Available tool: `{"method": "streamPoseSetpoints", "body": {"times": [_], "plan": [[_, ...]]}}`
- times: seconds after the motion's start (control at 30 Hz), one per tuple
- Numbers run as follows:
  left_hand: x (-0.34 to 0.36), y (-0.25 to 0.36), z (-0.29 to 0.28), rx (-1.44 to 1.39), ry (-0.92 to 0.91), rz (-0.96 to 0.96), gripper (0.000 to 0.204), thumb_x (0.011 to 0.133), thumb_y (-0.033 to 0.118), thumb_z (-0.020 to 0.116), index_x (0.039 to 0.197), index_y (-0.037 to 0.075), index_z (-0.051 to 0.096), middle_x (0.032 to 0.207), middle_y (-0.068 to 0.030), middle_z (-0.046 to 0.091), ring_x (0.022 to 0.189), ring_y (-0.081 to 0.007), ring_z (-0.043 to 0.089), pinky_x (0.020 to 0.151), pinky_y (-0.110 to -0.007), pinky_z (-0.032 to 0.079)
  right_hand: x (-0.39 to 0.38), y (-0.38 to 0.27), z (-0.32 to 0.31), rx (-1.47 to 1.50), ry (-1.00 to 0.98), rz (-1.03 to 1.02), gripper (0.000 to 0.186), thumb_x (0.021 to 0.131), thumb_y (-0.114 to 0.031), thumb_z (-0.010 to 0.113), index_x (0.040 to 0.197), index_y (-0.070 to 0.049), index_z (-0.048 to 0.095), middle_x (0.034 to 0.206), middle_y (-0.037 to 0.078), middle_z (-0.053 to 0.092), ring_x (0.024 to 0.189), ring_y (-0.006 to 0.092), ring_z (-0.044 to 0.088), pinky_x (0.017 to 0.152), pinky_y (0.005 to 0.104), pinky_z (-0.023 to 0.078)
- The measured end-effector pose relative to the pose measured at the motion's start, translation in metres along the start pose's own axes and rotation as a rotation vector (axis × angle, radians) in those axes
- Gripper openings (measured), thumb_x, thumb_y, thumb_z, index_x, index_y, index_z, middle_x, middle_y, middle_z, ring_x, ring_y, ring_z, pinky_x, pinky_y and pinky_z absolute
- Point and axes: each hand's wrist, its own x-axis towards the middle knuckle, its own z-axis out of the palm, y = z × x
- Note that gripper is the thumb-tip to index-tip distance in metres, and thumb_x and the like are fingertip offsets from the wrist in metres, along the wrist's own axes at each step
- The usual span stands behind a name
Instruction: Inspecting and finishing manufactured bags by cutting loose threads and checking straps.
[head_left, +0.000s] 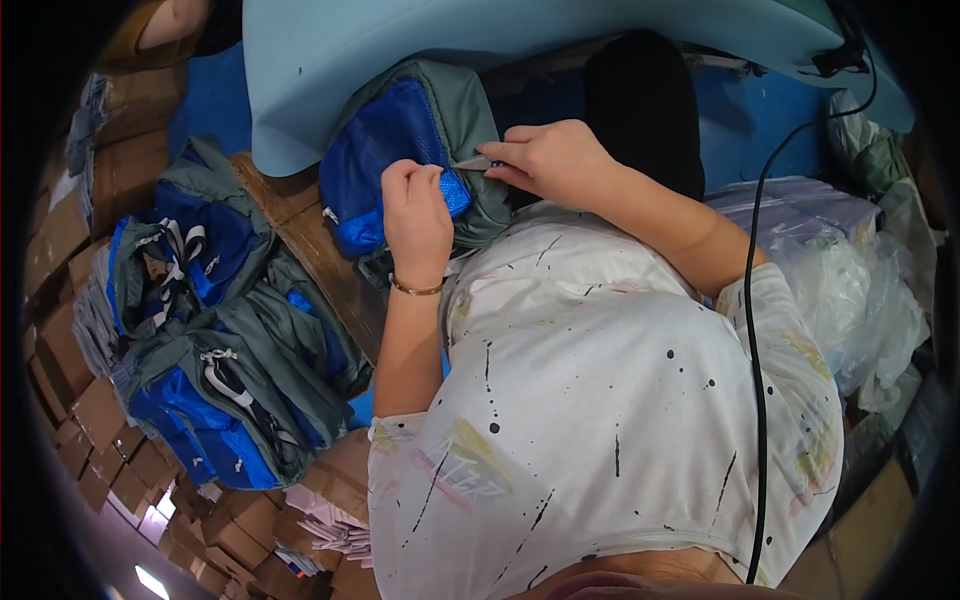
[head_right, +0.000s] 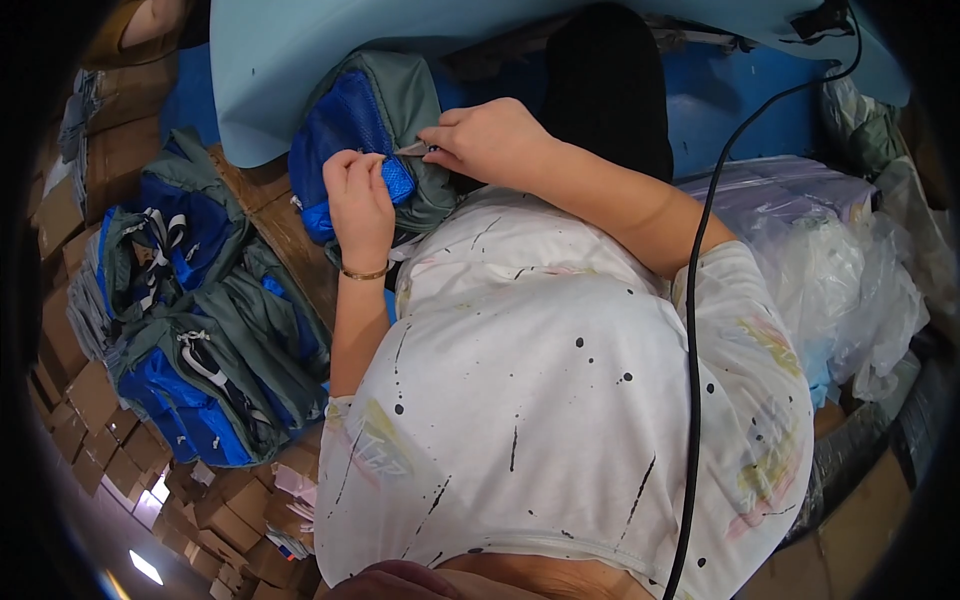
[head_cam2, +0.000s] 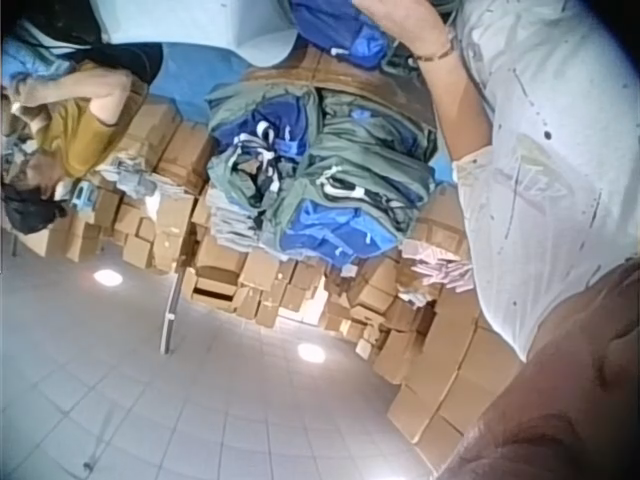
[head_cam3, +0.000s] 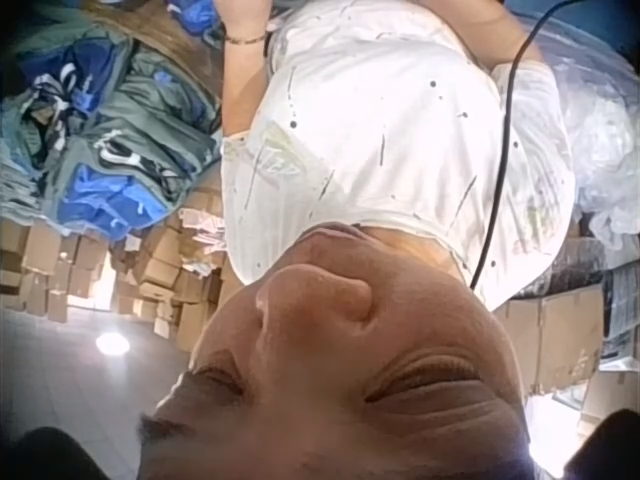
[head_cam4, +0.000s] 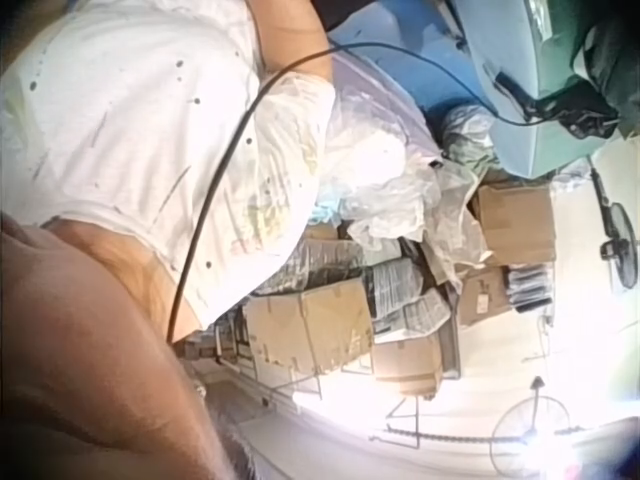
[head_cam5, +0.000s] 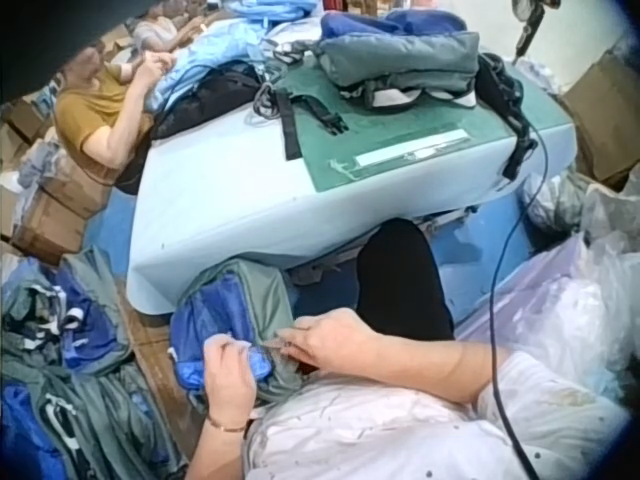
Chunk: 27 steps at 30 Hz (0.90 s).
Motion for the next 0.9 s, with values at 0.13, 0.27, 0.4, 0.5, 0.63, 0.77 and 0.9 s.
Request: {"method": "streamPoseSetpoints", "body": {"times": [0.13, 0.27, 0.4, 0.5, 0.63, 0.77, 0.9], "plan": [[-0.005, 0.001, 0.0, -0.363, 0.091, -0.268, 0.019, 0.088, 0.01, 0.059, 0.102, -0.001, 0.054, 0.095, -0.0134, 0.052, 0.084, -0.027, 0.053, 0.073, -0.036, 0.046, -0.005, 0.005, -0.005, 0.102, 0.019, 0.133, 0.031, 0.084, -0.031, 0.065, 0.105, -0.008, 0.066, 0.076, 0.004, 0.061, 0.06, 0.0199, 0.06, 0.052, 0.028, 0.047], [-0.016, -0.009, 0.009, -0.257, 0.017, -0.338, 0.026, 0.089, 0.013, 0.06, 0.107, 0.0, 0.05, 0.089, -0.0125, 0.053, 0.078, -0.025, 0.052, 0.069, -0.033, 0.045, -0.002, -0.003, -0.007, 0.53, -0.116, 0.461, 0.035, 0.084, -0.031, 0.067, 0.107, -0.005, 0.064, 0.083, 0.006, 0.063, 0.063, 0.0171, 0.058, 0.058, 0.0251, 0.047], [-0.014, -0.009, 0.013, -0.337, -0.005, -0.341, 0.037, 0.088, 0.01, 0.06, 0.118, -0.001, 0.043, 0.082, -0.0089, 0.05, 0.068, -0.0199, 0.048, 0.063, -0.028, 0.043, -0.006, -0.005, 0.006, 0.931, -0.089, 0.514, 0.037, 0.083, -0.032, 0.068, 0.111, -0.008, 0.063, 0.084, 0.006, 0.064, 0.066, 0.0163, 0.058, 0.061, 0.0242, 0.047], [-0.012, -0.008, 0.006, -0.577, 0.02, -0.417, 0.041, 0.089, 0.006, 0.057, 0.125, -0.001, 0.037, 0.08, -0.0045, 0.047, 0.066, -0.0129, 0.044, 0.061, -0.024, 0.04, -0.009, -0.006, 0.003, 0.276, 0.009, 0.179, 0.04, 0.079, -0.033, 0.069, 0.113, -0.012, 0.063, 0.075, 0.004, 0.06, 0.06, 0.0204, 0.058, 0.053, 0.0284, 0.047], [-0.012, -0.016, -0.001, -0.811, 0.056, -0.469, 0.044, 0.09, -0.001, 0.052, 0.13, 0.002, 0.034, 0.079, 0.0009, 0.044, 0.07, -0.005, 0.04, 0.063, -0.017, 0.035, -0.007, -0.008, -0.002, 0.191, 0.057, 0.046, 0.039, 0.078, -0.032, 0.07, 0.113, -0.014, 0.064, 0.069, 0.002, 0.056, 0.053, 0.0201, 0.055, 0.047, 0.0291, 0.045], [-0.006, -0.005, -0.009, -1.137, 0.069, -0.52, 0.046, 0.089, -0.005, 0.05, 0.131, 0.003, 0.034, 0.09, -0.0027, 0.054, 0.085, -0.007, 0.048, 0.078, -0.019, 0.038, -0.002, -0.009, -0.012, 0.118, 0.156, -0.096, 0.039, 0.077, -0.03, 0.07, 0.112, -0.015, 0.065, 0.065, 0.001, 0.051, 0.05, 0.0179, 0.053, 0.045, 0.0281, 0.043], [-0.008, -0.008, -0.008, -1.368, 0.08, -0.561, 0.045, 0.09, -0.005, 0.047, 0.132, 0.002, 0.032, 0.114, -0.0121, 0.057, 0.106, -0.0161, 0.053, 0.095, -0.028, 0.039, 0.001, -0.013, -0.019, 0.084, 0.145, -0.156, 0.038, 0.075, -0.028, 0.071, 0.111, -0.016, 0.065, 0.065, 0.0, 0.05, 0.05, 0.0173, 0.052, 0.045, 0.0278, 0.043]]}}
